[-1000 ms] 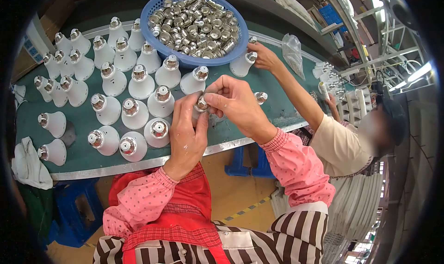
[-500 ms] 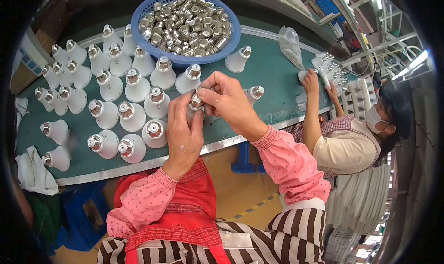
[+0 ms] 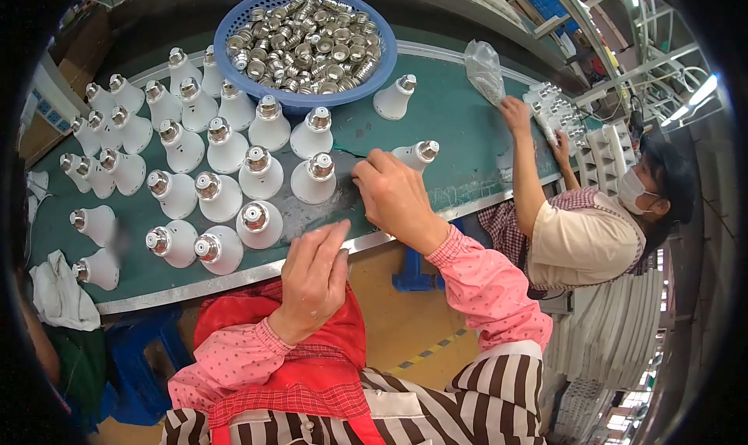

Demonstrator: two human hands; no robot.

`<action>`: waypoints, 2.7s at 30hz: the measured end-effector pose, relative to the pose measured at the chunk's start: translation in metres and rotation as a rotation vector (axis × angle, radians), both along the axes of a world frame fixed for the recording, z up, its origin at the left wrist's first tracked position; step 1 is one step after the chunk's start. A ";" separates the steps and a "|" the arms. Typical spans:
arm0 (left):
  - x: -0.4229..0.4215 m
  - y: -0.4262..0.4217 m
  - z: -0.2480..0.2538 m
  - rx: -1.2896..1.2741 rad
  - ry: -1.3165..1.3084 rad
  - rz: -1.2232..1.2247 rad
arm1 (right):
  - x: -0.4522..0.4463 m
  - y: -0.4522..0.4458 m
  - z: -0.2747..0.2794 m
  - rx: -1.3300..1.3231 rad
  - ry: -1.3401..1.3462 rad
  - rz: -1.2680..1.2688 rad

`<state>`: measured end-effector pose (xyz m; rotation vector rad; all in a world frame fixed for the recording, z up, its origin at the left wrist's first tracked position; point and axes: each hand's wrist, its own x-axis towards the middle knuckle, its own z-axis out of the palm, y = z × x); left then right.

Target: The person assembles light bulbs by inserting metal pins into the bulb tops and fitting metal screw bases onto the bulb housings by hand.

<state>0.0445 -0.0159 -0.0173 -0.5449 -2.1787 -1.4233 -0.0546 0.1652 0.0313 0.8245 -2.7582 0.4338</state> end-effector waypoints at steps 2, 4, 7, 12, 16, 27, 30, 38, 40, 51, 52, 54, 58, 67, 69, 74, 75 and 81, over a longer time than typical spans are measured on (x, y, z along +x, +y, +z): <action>0.002 -0.004 -0.006 -0.024 0.013 -0.034 | 0.002 -0.004 -0.001 0.030 -0.023 0.083; 0.005 -0.005 -0.011 -0.022 0.023 -0.046 | 0.002 -0.007 -0.004 0.084 -0.005 0.160; 0.007 -0.008 -0.012 -0.024 0.007 -0.074 | 0.000 -0.006 -0.011 0.188 0.047 0.235; 0.004 -0.013 -0.011 -0.013 -0.012 -0.069 | 0.001 -0.007 -0.012 0.235 0.047 0.232; 0.004 -0.014 -0.013 0.002 -0.013 -0.072 | 0.006 -0.007 -0.012 0.093 -0.003 0.185; 0.005 -0.016 -0.011 0.014 -0.023 -0.093 | 0.003 -0.015 -0.016 0.244 0.095 0.216; 0.004 -0.017 -0.012 0.030 -0.015 -0.078 | 0.007 -0.008 -0.018 0.022 0.009 0.128; 0.005 -0.015 -0.013 0.028 -0.032 -0.087 | 0.016 -0.007 -0.018 -0.075 -0.060 0.039; 0.005 -0.015 -0.012 0.034 -0.025 -0.082 | 0.013 -0.012 -0.021 0.011 0.023 0.084; -0.003 -0.012 -0.007 0.075 -0.031 0.007 | 0.014 -0.007 -0.002 -0.549 -0.726 -0.334; -0.007 -0.010 -0.003 0.070 -0.052 0.025 | 0.022 -0.009 0.003 -0.656 -0.796 -0.358; -0.014 -0.006 -0.001 0.065 -0.094 0.027 | 0.034 -0.015 0.013 -0.876 -0.925 -0.402; -0.022 -0.002 -0.007 0.075 -0.090 0.022 | 0.049 -0.025 0.014 -0.994 -0.970 -0.426; -0.025 -0.007 -0.001 0.242 -0.178 0.001 | 0.052 -0.023 0.018 -0.365 -0.252 0.009; -0.025 -0.007 0.000 0.280 -0.200 -0.021 | 0.050 -0.022 0.018 -0.292 -0.161 0.098; -0.017 -0.017 0.008 0.417 -0.549 -0.177 | 0.047 -0.016 0.025 -0.387 -0.404 0.097; -0.016 -0.018 0.009 0.440 -0.602 -0.206 | 0.047 -0.014 0.025 -0.423 -0.460 0.087; -0.016 -0.026 0.010 0.511 -0.642 -0.188 | 0.057 0.000 0.031 -0.556 -0.813 -0.081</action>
